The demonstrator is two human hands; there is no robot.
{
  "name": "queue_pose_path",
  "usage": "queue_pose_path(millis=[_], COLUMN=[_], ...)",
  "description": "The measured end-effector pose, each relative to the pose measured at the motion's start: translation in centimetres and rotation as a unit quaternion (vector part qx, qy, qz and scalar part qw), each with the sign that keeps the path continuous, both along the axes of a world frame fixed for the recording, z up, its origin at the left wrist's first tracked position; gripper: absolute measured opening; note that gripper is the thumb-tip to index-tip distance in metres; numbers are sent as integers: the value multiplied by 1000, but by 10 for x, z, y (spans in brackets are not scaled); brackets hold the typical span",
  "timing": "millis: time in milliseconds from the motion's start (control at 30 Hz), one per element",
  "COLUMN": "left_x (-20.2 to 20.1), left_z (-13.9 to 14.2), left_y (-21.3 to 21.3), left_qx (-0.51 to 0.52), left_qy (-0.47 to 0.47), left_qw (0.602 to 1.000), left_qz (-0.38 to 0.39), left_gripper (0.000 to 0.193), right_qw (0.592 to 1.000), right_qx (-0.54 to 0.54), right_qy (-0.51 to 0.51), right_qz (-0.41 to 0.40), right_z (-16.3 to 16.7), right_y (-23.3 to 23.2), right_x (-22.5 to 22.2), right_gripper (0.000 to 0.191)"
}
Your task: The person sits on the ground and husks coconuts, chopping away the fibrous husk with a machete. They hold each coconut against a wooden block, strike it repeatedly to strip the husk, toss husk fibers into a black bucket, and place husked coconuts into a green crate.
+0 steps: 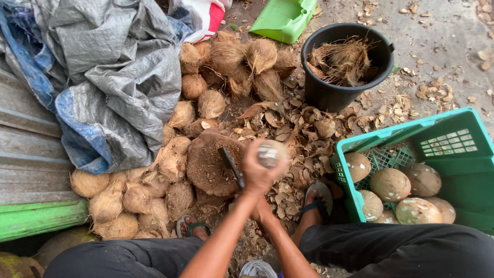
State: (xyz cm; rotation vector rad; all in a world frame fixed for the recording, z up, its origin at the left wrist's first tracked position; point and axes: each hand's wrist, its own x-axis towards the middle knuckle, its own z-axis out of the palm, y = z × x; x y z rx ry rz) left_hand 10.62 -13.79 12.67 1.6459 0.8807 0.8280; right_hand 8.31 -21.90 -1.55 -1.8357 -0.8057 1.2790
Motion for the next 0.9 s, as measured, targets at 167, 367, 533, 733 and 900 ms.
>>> queue_pose_path(millis=[167,367,533,733,900], left_x=[94,132,119,139,204], left_z=[3,15,-5,-60,-81], left_y=[-109,-170,-95,93,236], left_qx=[189,259,155,142,257], left_qy=[113,31,9,201,348], left_qw=[945,919,972,969,902], left_qz=[-239,-295,-177,-6,9], left_gripper=[72,87,26,28,112], right_qw=[999,995,988,976,962], right_qx=[33,-16,-47,-73,-94], right_qy=[23,85,132,182,225], right_qz=[-36,-49,-70,-96,-120], right_z=[-16,-23,-35,-50,-61], right_y=[-2,-10,-12,-17,3], right_x=[-10,-22,-38,-66,-82], right_gripper=[44,42,41,39,37])
